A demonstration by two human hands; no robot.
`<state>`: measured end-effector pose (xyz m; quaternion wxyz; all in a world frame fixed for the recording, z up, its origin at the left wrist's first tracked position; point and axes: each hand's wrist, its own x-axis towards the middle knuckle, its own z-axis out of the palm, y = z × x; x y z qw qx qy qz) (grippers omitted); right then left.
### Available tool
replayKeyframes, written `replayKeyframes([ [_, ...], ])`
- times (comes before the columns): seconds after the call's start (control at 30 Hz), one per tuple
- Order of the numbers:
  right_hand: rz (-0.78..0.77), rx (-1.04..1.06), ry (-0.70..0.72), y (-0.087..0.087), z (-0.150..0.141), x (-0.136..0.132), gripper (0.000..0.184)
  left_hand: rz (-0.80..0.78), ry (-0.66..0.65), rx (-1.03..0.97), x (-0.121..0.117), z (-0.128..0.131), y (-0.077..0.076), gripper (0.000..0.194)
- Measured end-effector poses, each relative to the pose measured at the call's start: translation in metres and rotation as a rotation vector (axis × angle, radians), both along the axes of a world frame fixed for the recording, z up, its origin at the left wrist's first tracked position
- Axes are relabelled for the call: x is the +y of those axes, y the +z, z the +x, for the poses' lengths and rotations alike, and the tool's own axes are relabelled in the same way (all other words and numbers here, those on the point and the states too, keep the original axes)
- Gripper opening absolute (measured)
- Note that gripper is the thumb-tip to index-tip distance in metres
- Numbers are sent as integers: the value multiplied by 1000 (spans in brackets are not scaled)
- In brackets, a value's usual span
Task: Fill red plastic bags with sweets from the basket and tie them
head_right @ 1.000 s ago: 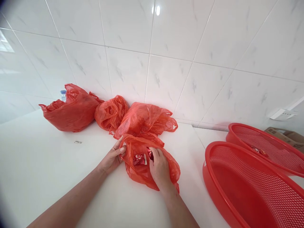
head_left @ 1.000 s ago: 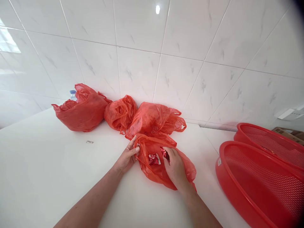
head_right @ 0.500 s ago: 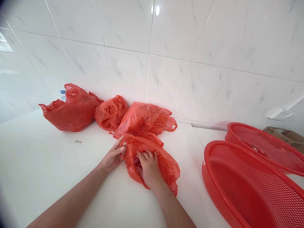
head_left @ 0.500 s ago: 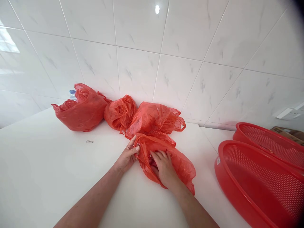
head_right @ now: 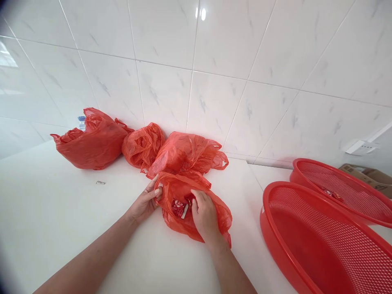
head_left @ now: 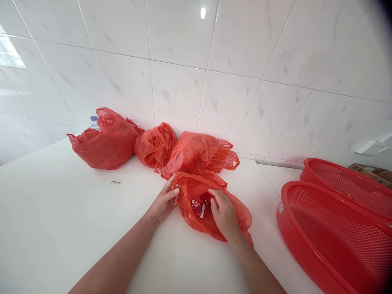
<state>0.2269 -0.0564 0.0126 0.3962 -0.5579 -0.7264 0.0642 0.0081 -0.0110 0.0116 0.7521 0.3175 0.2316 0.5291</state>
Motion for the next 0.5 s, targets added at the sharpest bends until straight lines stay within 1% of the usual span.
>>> replayKeyframes([
  [0.1, -132, -23, -70, 0, 13, 0, 44, 7, -6, -6, -1, 0, 1, 80],
  [0.17, -243, -63, -68, 0, 17, 0, 52, 13, -7, -14, -2, 1, 3, 79],
  [0.23, -300, -92, -44, 0, 17, -1, 58, 13, -7, -17, -2, 1, 3, 77],
  [0.27, -301, -96, -43, 0, 16, -1, 57, 11, -6, -17, -2, 1, 3, 77],
  [0.4, -268, -53, -122, 0, 13, 1, 42, 2, 2, -9, -1, 0, 0, 79],
  [0.5, -231, -22, -167, 3, 12, 0, 36, -7, 7, 9, -1, -1, -1, 80],
])
